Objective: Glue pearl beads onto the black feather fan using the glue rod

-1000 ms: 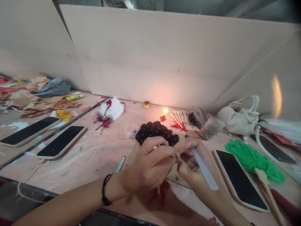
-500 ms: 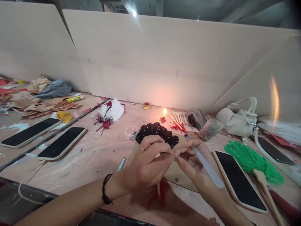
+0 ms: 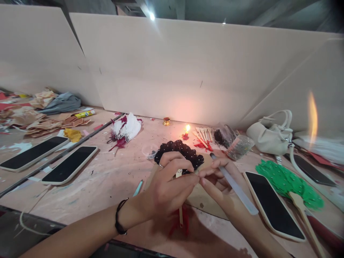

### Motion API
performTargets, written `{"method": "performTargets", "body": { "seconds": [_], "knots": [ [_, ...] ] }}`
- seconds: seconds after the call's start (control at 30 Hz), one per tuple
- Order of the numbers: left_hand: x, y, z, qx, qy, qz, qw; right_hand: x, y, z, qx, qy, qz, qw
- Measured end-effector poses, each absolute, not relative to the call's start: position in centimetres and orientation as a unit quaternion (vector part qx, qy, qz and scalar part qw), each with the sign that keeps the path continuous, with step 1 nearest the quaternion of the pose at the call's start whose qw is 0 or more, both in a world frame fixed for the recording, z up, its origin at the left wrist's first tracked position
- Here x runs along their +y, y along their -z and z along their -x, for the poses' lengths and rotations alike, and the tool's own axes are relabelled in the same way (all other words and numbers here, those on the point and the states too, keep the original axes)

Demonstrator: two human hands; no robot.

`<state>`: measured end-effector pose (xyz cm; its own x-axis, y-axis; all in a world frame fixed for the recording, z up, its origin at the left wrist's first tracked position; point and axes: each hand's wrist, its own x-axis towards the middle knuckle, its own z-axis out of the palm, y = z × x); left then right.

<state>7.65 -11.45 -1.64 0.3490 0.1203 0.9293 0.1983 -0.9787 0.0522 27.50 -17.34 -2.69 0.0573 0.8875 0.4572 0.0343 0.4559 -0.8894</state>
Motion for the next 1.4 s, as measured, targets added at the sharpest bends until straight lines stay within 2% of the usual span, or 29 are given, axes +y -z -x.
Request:
{"method": "performTargets", "body": {
  "seconds": [0.17,0.8,0.97,1.4],
  "knots": [
    [-11.2,1.4,-7.6,-0.104,0.581,0.806,0.048,-17.7,2.1,-26.8,-0.552,-0.344,0.429,0.627],
    [-11.4,1.5,-7.6,-0.095,0.562,0.818,0.073,-17.3,3.0,-26.7,-0.603,-0.297,0.397,0.625],
    [-11.1,1.2,-7.7,-0.103,0.571,0.811,0.072,-17.8,2.3,-27.2,-0.598,-0.342,0.410,0.598],
    [-11.2,0.7,-7.7,-0.131,0.564,0.814,0.042,-16.9,2.5,-27.9,-0.600,-0.357,0.402,0.593]
  ]
}}
